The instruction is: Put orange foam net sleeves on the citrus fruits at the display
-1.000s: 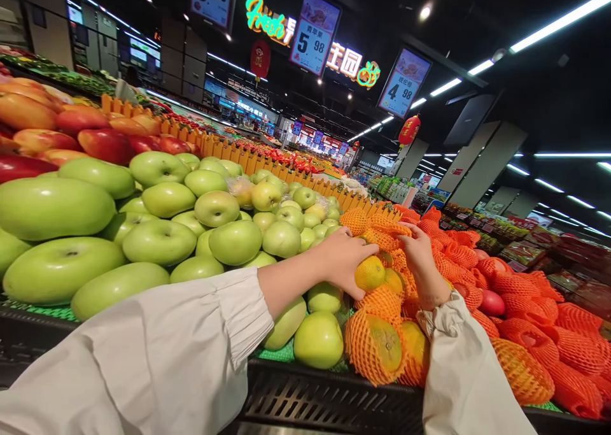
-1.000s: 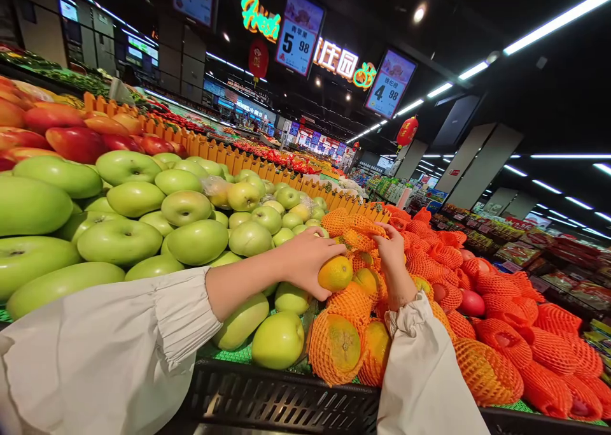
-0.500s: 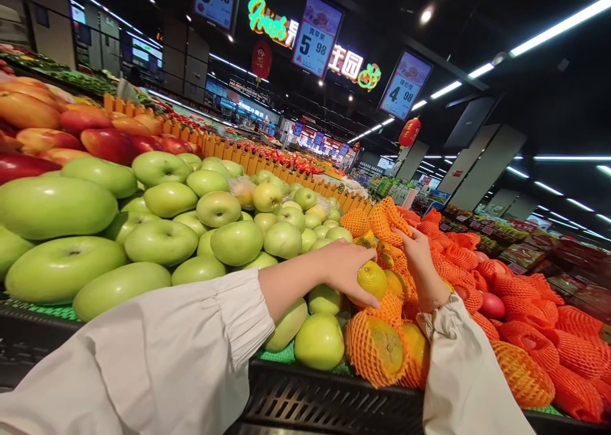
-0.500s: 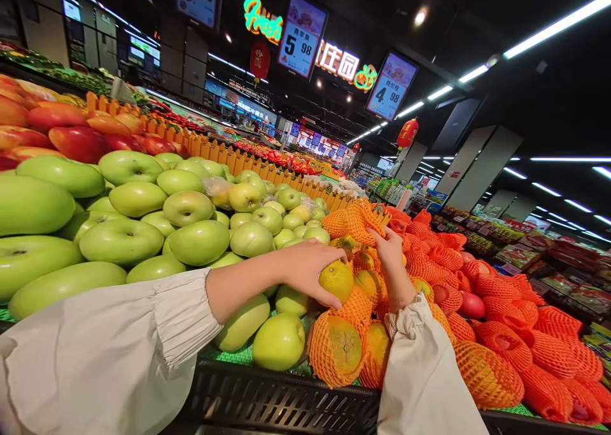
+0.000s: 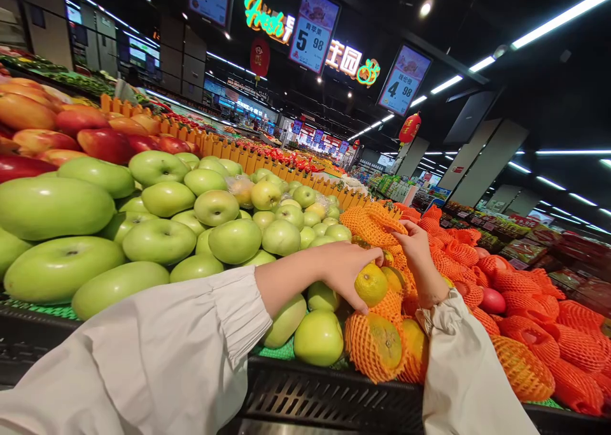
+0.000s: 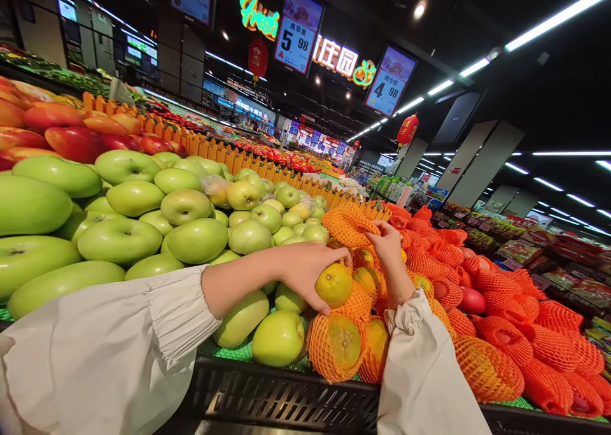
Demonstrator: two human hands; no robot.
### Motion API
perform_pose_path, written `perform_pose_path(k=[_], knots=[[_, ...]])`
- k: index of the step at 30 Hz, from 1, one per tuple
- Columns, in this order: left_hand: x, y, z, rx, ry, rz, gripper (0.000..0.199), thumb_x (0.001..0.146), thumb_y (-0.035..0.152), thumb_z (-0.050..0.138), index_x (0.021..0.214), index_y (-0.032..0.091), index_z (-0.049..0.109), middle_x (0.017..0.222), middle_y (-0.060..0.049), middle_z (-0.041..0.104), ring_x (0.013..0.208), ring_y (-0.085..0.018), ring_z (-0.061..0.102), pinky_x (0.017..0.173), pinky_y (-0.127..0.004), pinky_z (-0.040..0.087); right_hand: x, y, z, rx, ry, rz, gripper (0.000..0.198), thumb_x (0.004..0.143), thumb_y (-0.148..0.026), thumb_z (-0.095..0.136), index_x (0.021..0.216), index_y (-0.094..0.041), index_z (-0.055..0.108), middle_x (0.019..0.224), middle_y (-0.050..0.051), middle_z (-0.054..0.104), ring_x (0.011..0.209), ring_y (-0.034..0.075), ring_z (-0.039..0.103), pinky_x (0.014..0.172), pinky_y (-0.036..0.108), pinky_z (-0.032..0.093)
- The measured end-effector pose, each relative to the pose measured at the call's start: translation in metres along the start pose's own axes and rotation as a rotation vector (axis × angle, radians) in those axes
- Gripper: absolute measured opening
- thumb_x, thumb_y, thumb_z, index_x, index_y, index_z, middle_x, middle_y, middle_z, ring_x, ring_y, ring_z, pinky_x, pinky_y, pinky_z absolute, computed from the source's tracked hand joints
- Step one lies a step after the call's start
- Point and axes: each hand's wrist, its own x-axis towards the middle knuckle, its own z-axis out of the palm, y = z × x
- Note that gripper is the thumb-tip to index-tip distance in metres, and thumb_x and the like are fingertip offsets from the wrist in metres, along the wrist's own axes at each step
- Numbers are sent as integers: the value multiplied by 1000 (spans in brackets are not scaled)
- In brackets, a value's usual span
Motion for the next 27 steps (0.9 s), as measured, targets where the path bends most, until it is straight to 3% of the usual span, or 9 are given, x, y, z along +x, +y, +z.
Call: perform_pose_path(k=[3, 7, 15, 18, 20, 23, 25, 27], knots=[[0, 4, -2, 73, 16, -96, 84, 68, 69, 74, 130, 18, 52, 106, -13, 70, 94, -35, 66, 82, -42, 48, -1, -3, 1, 9, 4, 7, 31, 53, -37, 81, 75, -19, 68, 85, 6, 72, 85, 24, 65, 81, 39, 52], [-2, 6, -3, -44, -22, -234, 90, 71, 83, 61, 136, 20, 55, 124, -16, 66, 105, -35, 65, 85, -41, 49, -2, -4, 2, -20, 0, 17, 30, 54, -38, 81, 75, -19, 69, 85, 7, 73, 86, 26, 66, 79, 40, 53], [-1, 1, 1, -134, 31, -121, 78, 79, 80, 58, 128, 19, 58, 126, -12, 66, 105, -32, 63, 88, -41, 47, 0, 0, 1, -12, -55, -18, 29, 58, -37, 80, 78, -19, 69, 87, 6, 73, 89, 26, 68, 87, 41, 53], [1, 0, 3, -148, 159, -124, 63, 87, 74, 53, 116, 19, 61, 119, -10, 68, 103, -29, 63, 89, -40, 47, -2, -2, 1, 1, -49, 0, 29, 57, -36, 80, 77, -19, 69, 86, 6, 74, 89, 26, 68, 88, 41, 53], [3, -1, 4, -130, 342, -207, 50, 93, 64, 54, 108, 17, 60, 113, -9, 68, 101, -26, 62, 89, -39, 48, -3, -4, 2, 27, -43, 29, 30, 54, -35, 81, 77, -20, 69, 87, 6, 75, 90, 26, 68, 89, 42, 53], [7, -3, 6, -104, 631, -397, 44, 94, 47, 61, 122, 13, 54, 125, -12, 61, 119, -28, 54, 104, -41, 43, -5, -9, 5, 63, -80, 49, 33, 55, -37, 83, 81, -20, 73, 94, 6, 76, 94, 27, 69, 92, 42, 53], [9, -6, 7, -130, 693, -483, 53, 92, 43, 66, 132, 11, 49, 135, -14, 55, 131, -30, 46, 112, -42, 38, -6, -10, 7, 76, -126, 47, 36, 54, -39, 86, 81, -21, 73, 95, 5, 76, 94, 26, 69, 93, 42, 53], [10, -9, 8, -150, 660, -503, 43, 93, 42, 64, 122, 12, 55, 130, -13, 58, 126, -30, 50, 109, -42, 41, -7, -11, 9, 82, -174, 30, 38, 52, -43, 88, 79, -21, 72, 91, 5, 75, 90, 25, 68, 90, 41, 54]])
